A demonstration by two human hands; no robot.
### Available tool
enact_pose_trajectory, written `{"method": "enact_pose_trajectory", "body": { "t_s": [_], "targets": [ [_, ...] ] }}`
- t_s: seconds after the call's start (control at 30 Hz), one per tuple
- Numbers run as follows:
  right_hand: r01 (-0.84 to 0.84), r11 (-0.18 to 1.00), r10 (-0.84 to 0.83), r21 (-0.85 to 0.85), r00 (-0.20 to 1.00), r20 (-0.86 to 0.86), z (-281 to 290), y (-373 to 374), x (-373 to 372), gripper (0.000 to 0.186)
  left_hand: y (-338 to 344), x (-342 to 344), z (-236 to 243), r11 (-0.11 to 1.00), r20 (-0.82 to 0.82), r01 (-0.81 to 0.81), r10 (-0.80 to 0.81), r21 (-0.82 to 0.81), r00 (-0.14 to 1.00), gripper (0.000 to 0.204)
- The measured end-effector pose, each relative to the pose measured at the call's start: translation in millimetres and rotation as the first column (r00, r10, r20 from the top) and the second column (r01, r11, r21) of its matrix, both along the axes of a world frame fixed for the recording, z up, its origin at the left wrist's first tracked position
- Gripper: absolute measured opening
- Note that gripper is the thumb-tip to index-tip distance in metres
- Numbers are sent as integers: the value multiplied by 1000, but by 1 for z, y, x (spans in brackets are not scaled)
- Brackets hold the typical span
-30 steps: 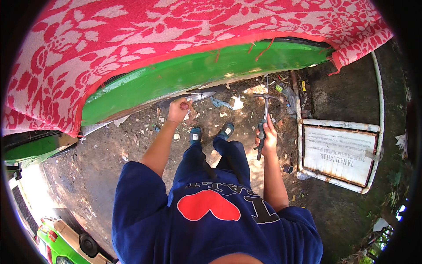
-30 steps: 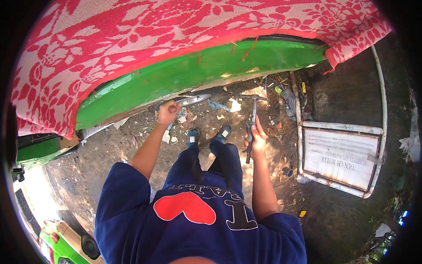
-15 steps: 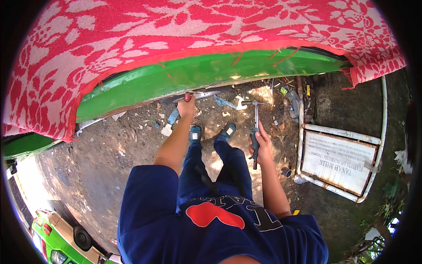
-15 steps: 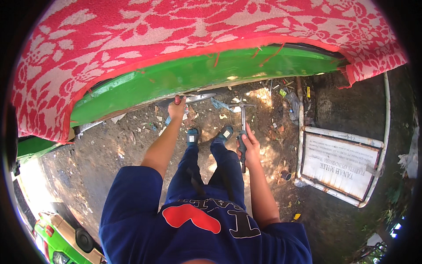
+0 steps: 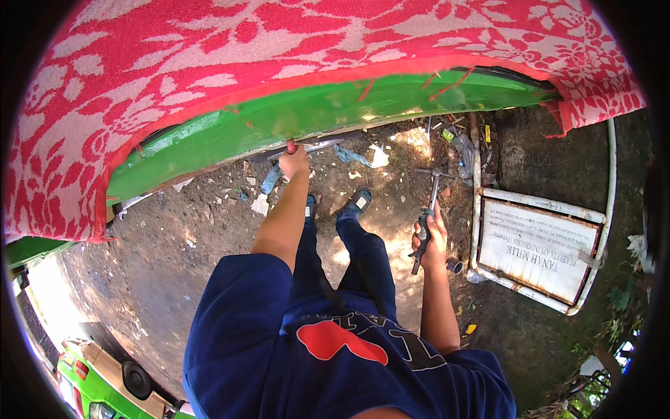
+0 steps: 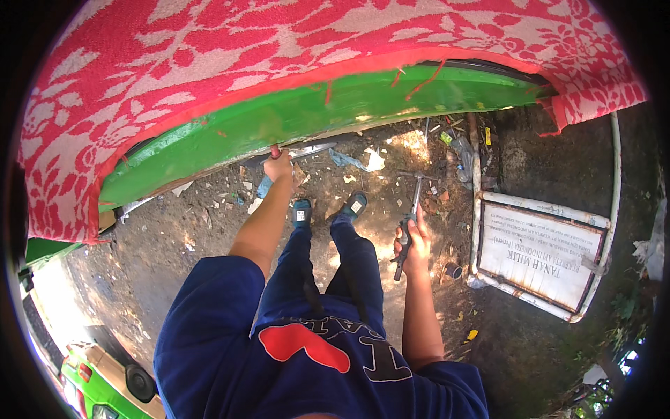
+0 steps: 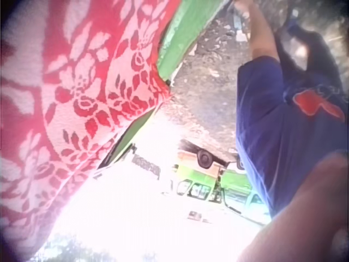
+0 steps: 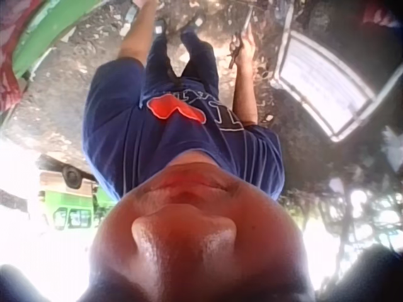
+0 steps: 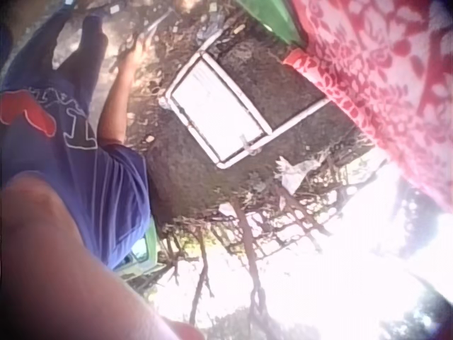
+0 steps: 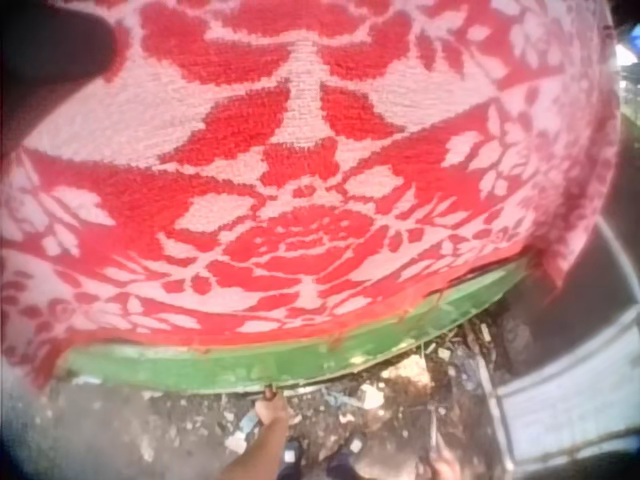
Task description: The person repeatedly hammers a small metal piece against the edge of a green vehicle body. They hold the metal piece with one hand and strike it with a hammer in the other, working along the lower edge of the vehicle.
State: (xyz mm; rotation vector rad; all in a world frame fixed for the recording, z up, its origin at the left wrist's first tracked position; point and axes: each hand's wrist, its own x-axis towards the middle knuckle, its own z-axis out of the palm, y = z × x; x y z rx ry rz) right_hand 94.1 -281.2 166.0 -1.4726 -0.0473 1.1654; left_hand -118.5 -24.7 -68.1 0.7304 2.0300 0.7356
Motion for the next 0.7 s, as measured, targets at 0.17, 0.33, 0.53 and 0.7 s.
{"method": "enact_pose_trajectory", "body": {
  "t_s": [0.17,0.33,0.53,0.7],
  "targets": [
    [0,1000,1,-10,1000,19,4,1,2,61,0,2,0,994,69,25,-18,-106,997,28],
    [-31,999,30,36,1000,9,11,8,2,62,-15,-50,-51,998,-234,9,-21,-55,972,32],
    [32,999,-32,-13,999,32,-2,-15,20,61,-89,-103,-40,920,-117,388,-391,-55,913,29],
    [-10,1000,10,-8,1000,5,1,10,7,62,-77,-111,-38,872,-116,486,-478,61,871,23]
  ]
}}
